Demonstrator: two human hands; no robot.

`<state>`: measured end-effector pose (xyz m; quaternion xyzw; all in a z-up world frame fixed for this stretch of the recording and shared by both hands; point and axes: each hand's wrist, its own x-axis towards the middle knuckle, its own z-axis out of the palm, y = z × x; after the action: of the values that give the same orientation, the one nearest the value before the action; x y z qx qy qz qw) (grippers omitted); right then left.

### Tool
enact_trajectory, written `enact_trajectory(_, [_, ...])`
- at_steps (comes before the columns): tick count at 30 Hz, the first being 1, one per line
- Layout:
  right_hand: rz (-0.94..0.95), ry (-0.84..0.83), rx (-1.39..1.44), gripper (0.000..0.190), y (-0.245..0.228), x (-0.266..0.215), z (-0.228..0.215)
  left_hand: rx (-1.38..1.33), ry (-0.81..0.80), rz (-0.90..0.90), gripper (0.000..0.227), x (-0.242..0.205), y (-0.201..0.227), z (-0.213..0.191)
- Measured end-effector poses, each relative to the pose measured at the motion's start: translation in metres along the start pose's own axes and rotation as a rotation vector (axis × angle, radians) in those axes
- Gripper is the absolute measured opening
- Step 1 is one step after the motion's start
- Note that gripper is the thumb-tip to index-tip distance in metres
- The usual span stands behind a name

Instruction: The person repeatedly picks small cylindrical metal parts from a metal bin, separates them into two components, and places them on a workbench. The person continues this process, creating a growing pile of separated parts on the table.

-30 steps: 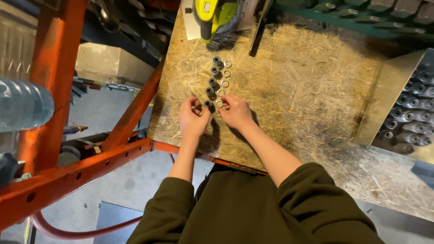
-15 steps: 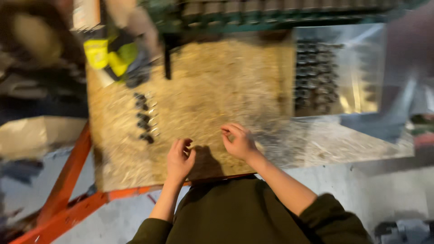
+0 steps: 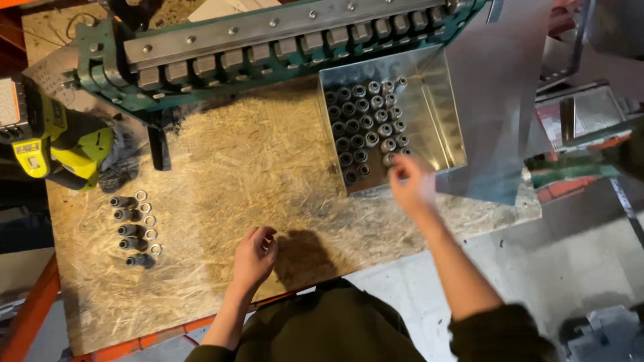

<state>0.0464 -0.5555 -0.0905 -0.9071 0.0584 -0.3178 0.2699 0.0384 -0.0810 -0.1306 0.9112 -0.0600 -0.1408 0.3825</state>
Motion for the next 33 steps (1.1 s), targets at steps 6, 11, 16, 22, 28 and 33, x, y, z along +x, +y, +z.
enact_trajectory(6, [0.147, -0.433, -0.150, 0.067, 0.118, 0.131, 0.033, 0.047, 0.001, 0.061, 0.017, -0.012, 0.034, 0.007])
enact_trajectory(11, [0.373, -0.837, -0.389, 0.087, 0.126, 0.208, 0.058, 0.064, -0.016, -0.086, 0.027, -0.019, 0.032, 0.002])
enact_trajectory(16, [0.194, -0.703, -0.425, 0.051, 0.183, 0.209, 0.104, 0.071, 0.022, -0.186, 0.029, -0.029, 0.031, -0.013])
enact_trajectory(22, [0.227, -0.596, -0.376, 0.030, 0.182, 0.202, 0.109, 0.044, 0.062, -0.194, 0.028, -0.041, 0.009, -0.017])
enact_trajectory(28, [0.303, -0.119, 0.027, 0.025, 0.083, 0.144, 0.052, -0.033, 0.071, -0.181, 0.031, -0.034, 0.010, -0.030])
enact_trajectory(33, [0.275, -0.034, 0.414, 0.028, -0.076, 0.040, 0.037, -0.103, 0.100, -0.165, 0.033, -0.023, -0.005, -0.029])
